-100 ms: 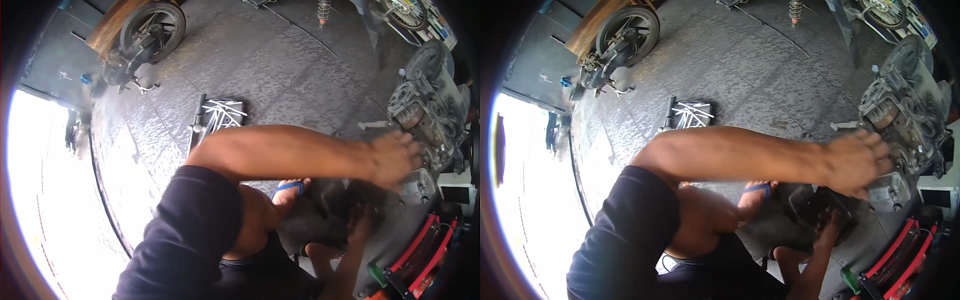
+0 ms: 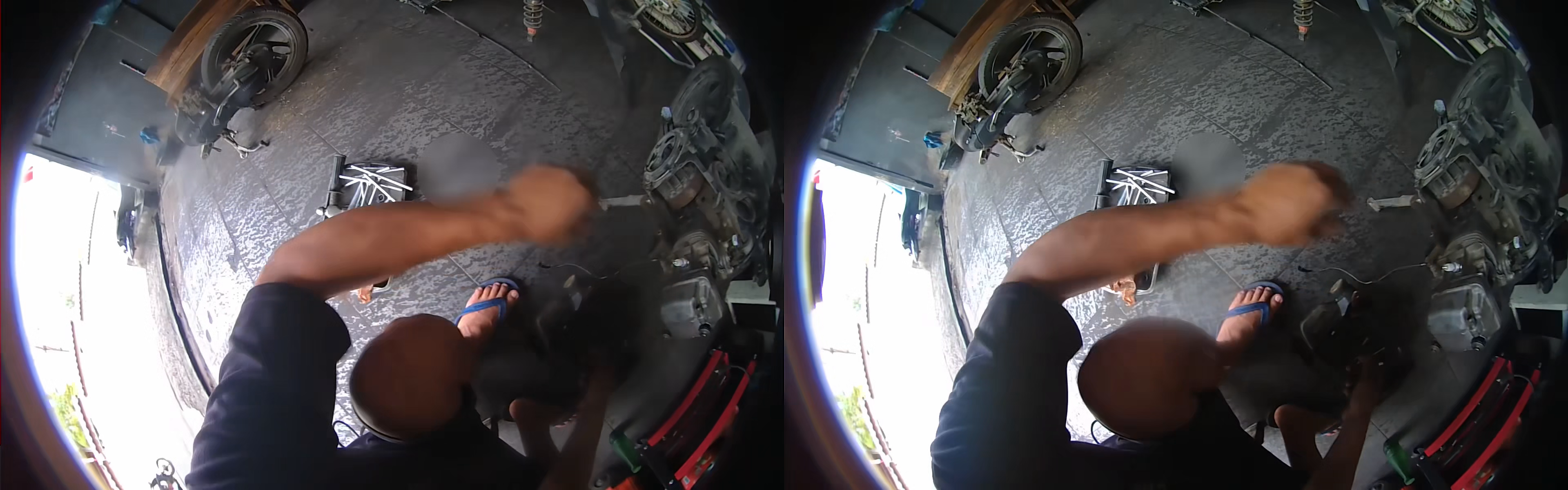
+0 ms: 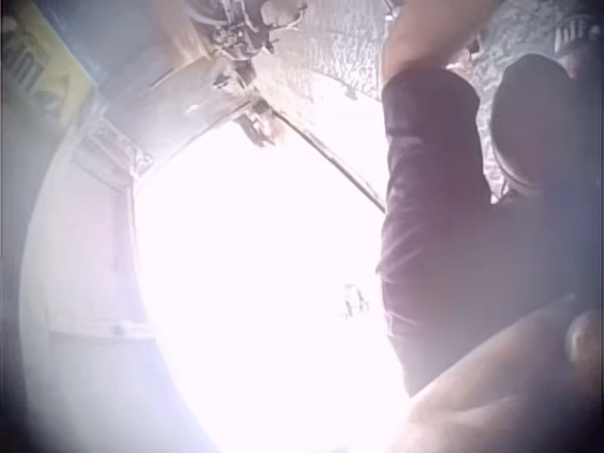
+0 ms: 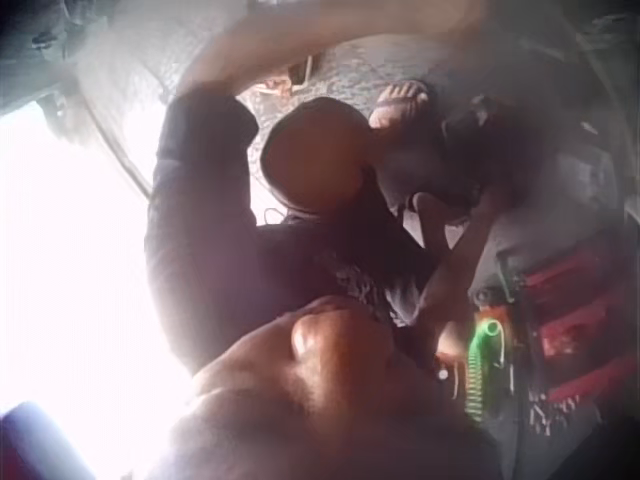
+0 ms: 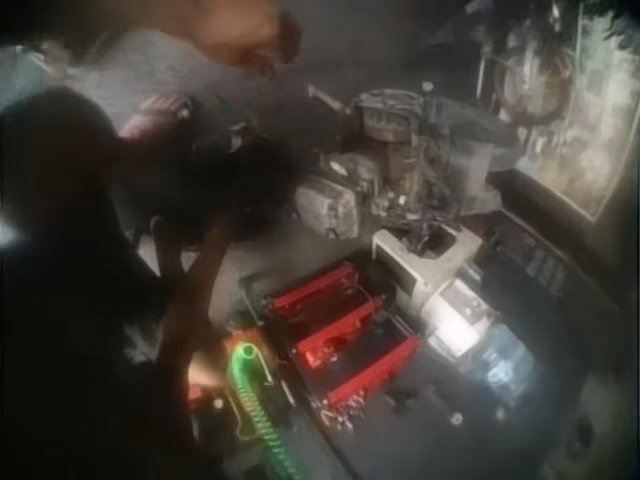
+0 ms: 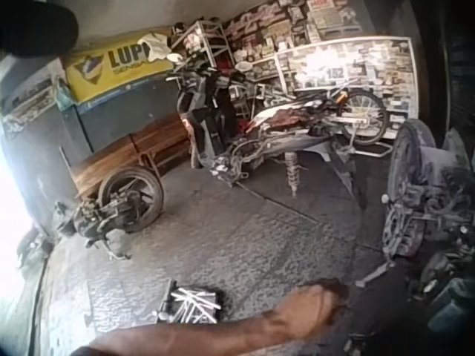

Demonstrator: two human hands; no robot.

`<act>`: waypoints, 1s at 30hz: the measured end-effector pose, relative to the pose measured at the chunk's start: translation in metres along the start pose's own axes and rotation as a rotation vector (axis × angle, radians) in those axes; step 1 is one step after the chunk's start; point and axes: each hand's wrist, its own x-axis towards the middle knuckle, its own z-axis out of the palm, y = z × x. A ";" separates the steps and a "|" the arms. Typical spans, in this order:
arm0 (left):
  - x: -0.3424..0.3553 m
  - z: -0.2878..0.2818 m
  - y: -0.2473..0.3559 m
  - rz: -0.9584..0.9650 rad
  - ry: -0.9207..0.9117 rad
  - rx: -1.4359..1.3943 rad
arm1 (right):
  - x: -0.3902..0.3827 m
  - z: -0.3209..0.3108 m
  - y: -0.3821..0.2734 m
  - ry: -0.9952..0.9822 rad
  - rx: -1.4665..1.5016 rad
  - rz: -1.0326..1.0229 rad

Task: The person works on a motorcycle engine, first using a tool to loosen or tighten a bolt and then by hand to detach or arrange wires and a bracket near the cylinder head.

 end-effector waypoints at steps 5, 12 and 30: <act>-0.202 -0.011 -0.174 -1.142 0.029 0.100 | 0.009 -0.012 0.015 -0.054 -0.277 -0.022; -0.371 0.117 -0.104 -1.223 0.143 -0.233 | -0.063 0.076 0.012 -0.474 -0.414 -0.079; -0.164 0.142 0.034 -1.123 1.030 -1.424 | -0.012 0.253 -0.020 -0.487 -0.987 -1.122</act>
